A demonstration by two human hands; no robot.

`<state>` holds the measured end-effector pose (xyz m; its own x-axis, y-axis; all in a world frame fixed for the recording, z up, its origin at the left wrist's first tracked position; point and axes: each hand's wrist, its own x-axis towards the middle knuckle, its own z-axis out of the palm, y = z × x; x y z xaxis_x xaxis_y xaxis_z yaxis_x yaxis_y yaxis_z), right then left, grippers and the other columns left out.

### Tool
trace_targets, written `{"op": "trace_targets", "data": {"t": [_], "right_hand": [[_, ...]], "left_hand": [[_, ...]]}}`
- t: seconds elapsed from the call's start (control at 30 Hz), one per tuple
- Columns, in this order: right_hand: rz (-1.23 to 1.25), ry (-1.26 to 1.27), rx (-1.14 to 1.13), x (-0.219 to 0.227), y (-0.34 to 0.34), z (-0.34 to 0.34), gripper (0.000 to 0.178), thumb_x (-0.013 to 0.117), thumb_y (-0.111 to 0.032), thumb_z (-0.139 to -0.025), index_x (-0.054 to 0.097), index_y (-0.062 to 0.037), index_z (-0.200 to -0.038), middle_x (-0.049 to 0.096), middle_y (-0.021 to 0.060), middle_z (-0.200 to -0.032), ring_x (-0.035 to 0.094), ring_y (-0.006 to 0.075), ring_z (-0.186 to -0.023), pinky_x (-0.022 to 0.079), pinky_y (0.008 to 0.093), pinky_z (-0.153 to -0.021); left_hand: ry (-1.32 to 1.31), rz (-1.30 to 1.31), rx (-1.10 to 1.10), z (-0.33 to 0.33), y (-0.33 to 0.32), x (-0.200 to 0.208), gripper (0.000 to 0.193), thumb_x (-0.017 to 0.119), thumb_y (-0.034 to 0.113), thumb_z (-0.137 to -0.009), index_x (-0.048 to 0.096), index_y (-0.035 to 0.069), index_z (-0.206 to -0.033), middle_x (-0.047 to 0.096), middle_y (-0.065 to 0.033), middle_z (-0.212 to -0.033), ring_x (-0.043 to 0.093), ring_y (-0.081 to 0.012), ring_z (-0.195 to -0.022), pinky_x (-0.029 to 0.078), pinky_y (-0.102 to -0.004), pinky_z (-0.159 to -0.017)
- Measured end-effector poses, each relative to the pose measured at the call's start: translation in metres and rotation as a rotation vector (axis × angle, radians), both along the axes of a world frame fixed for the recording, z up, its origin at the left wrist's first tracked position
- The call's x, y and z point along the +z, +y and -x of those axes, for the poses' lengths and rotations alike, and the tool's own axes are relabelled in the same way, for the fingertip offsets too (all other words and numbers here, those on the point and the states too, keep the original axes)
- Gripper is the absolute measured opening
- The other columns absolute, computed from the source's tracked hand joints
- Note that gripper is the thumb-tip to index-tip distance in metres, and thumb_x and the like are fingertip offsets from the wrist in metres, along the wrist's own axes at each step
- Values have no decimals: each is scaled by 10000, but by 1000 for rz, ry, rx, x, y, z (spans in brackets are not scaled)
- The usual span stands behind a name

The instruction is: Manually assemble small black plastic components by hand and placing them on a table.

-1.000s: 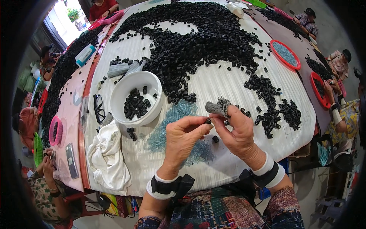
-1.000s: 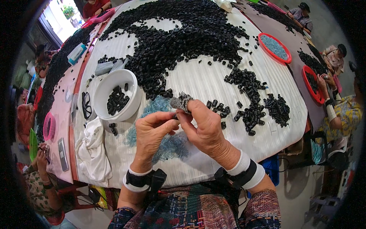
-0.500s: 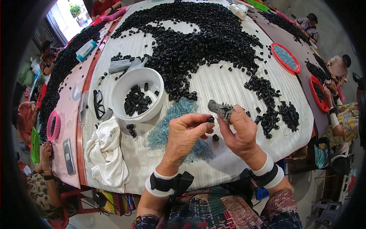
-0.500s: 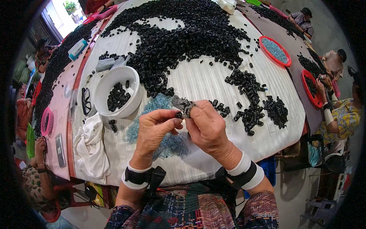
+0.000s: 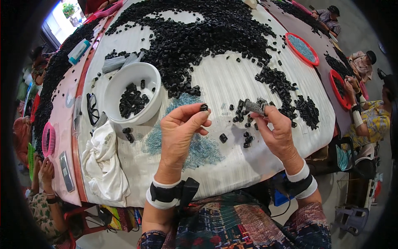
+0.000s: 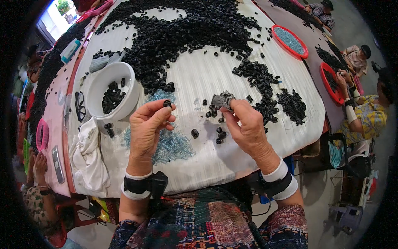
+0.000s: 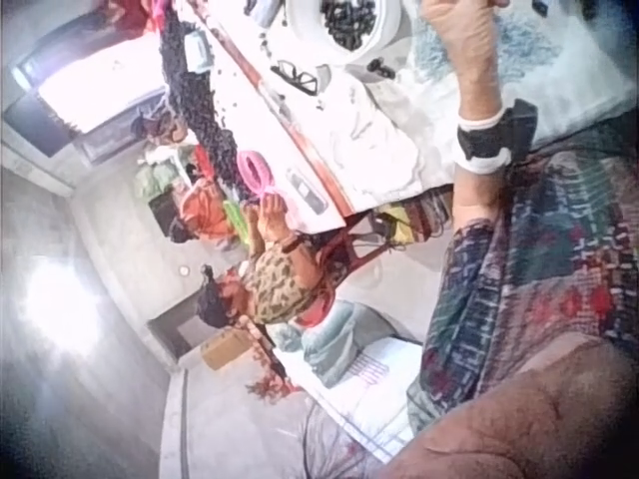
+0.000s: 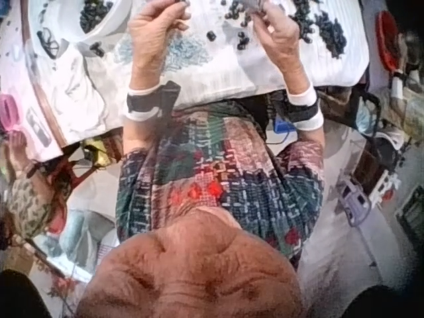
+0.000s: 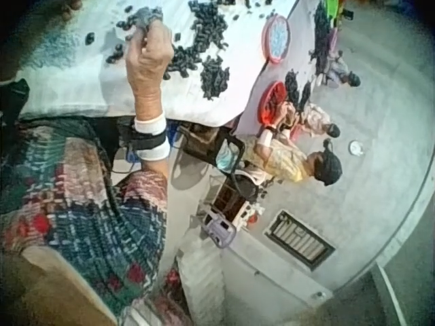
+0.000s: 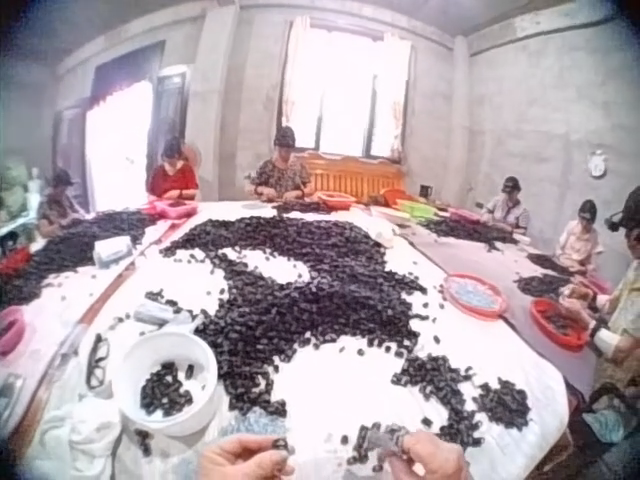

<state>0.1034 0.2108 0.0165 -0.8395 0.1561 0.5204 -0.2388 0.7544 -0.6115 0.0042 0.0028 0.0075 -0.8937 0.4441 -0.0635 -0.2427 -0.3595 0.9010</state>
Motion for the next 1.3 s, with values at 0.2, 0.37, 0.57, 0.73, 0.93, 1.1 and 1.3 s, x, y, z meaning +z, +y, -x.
{"op": "trace_targets", "data": {"t": [0.2, 0.37, 0.57, 0.73, 0.93, 1.1, 1.3], "right_hand": [[-63, -164, -30, -7, 9, -20, 145, 613, 46, -771, 536, 22, -892, 550, 142, -756, 558, 250, -630, 444, 324, -545], [-199, -184, 9, -8, 0, -23, 176, 620, 43, -724, 553, 0, -880, 552, 138, -761, 556, 310, -718, 454, 375, -617], [-301, -227, -86, -18, -17, -18, 180, 649, -22, -705, 548, -25, -854, 530, 115, -721, 557, 306, -721, 468, 394, -634], [-344, -229, -166, -24, -21, -13, 179, 638, -13, -687, 523, -42, -821, 521, 109, -736, 549, 302, -747, 466, 392, -638], [-357, -158, -169, -31, -23, -9, 152, 592, 11, -701, 525, -40, -827, 514, 113, -738, 538, 303, -728, 461, 395, -638], [-420, -75, -88, -29, -31, -9, 160, 575, 27, -705, 536, -27, -851, 498, 119, -725, 531, 298, -697, 457, 386, -618], [-49, 81, 8, 8, -36, 6, 284, 625, 103, -699, 561, 9, -959, 584, 131, -810, 601, 279, -688, 486, 335, -588]], "left_hand": [[-14, 19, 0, -1, -1, 0, 197, 646, 35, -830, 621, -21, -1018, 669, -129, -900, 655, -139, -708, 536, -223, -522], [-21, 41, -15, -1, 0, -3, 198, 648, 35, -829, 621, -25, -1016, 669, -129, -899, 650, -137, -696, 534, -219, -519], [-43, 48, -29, -3, 1, 2, 198, 681, 51, -807, 637, -26, -984, 669, -83, -840, 641, -125, -695, 510, -213, -539], [-51, 39, -33, -4, 3, 3, 192, 681, 47, -807, 637, -24, -979, 665, -78, -827, 640, -122, -691, 508, -211, -536], [-31, 53, -61, -6, 4, 3, 187, 684, 46, -804, 638, -22, -973, 663, -76, -823, 642, -120, -685, 508, -207, -537], [-24, 64, -78, -5, 3, 3, 183, 684, 49, -803, 638, -23, -966, 661, -74, -818, 644, -121, -691, 513, -209, -546], [9, 84, -129, -7, 0, 0, 190, 679, 41, -802, 636, -16, -978, 679, -102, -873, 649, -134, -700, 528, -224, -543]]}}
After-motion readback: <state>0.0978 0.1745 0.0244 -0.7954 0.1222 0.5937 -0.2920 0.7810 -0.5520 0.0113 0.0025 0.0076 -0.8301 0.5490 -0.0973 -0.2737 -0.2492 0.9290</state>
